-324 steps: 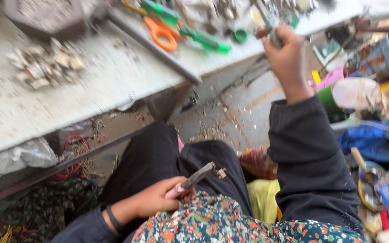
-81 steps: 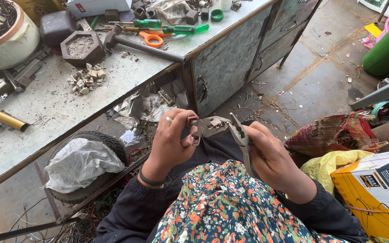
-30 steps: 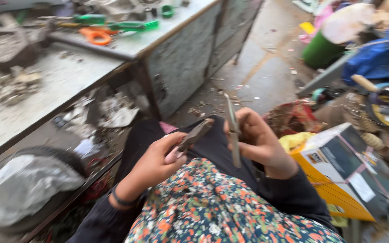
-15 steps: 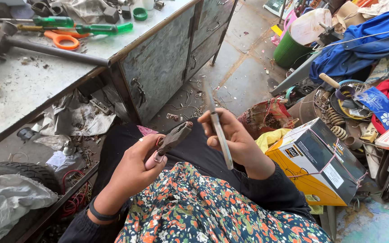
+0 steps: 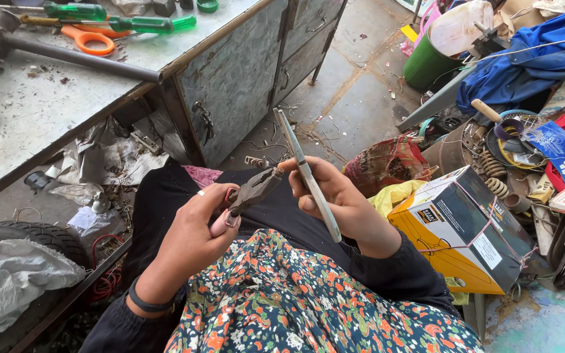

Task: The person sits on the floor and uses two pairs of pliers to manipulate a small electrical component, repeatedly gripping, twisting, and adjusting it. The person occasionally reaches for additional components on a nearby workbench.

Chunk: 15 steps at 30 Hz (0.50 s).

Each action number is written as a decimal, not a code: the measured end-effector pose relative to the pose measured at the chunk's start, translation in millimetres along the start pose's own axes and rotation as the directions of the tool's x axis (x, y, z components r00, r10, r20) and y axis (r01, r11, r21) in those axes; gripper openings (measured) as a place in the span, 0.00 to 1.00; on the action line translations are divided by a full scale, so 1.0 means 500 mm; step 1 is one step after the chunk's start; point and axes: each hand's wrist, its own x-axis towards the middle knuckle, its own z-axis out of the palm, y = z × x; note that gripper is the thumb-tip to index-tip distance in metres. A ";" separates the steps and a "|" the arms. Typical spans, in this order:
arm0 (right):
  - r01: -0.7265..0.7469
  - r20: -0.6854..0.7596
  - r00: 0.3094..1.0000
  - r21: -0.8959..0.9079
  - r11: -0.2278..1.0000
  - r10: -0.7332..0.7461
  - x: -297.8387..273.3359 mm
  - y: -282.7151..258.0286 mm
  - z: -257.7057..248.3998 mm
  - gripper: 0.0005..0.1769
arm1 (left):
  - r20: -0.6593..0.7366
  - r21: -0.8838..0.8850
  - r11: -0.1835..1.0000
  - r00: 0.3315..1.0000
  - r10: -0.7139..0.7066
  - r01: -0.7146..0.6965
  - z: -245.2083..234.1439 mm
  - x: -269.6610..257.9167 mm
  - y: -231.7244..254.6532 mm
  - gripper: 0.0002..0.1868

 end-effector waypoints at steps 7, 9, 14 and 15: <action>0.080 -0.095 0.990 -0.268 0.960 -0.109 -0.011 0.001 0.017 0.34 | -0.058 0.053 0.985 0.984 0.168 -0.165 -0.005 0.004 -0.001 0.20; 0.100 -0.078 0.988 -0.329 0.939 -0.132 -0.014 -0.002 0.020 0.34 | -0.084 0.068 0.974 0.971 0.222 -0.217 -0.005 0.006 0.000 0.20; 0.123 -0.076 0.981 -0.459 0.880 -0.177 -0.021 -0.001 0.023 0.37 | -0.090 0.073 0.976 0.973 0.211 -0.205 -0.009 0.006 0.000 0.20; 0.134 -0.071 0.978 -0.498 0.857 -0.195 -0.023 0.000 0.023 0.37 | -0.085 0.089 0.974 0.973 0.215 -0.207 -0.009 0.005 -0.001 0.20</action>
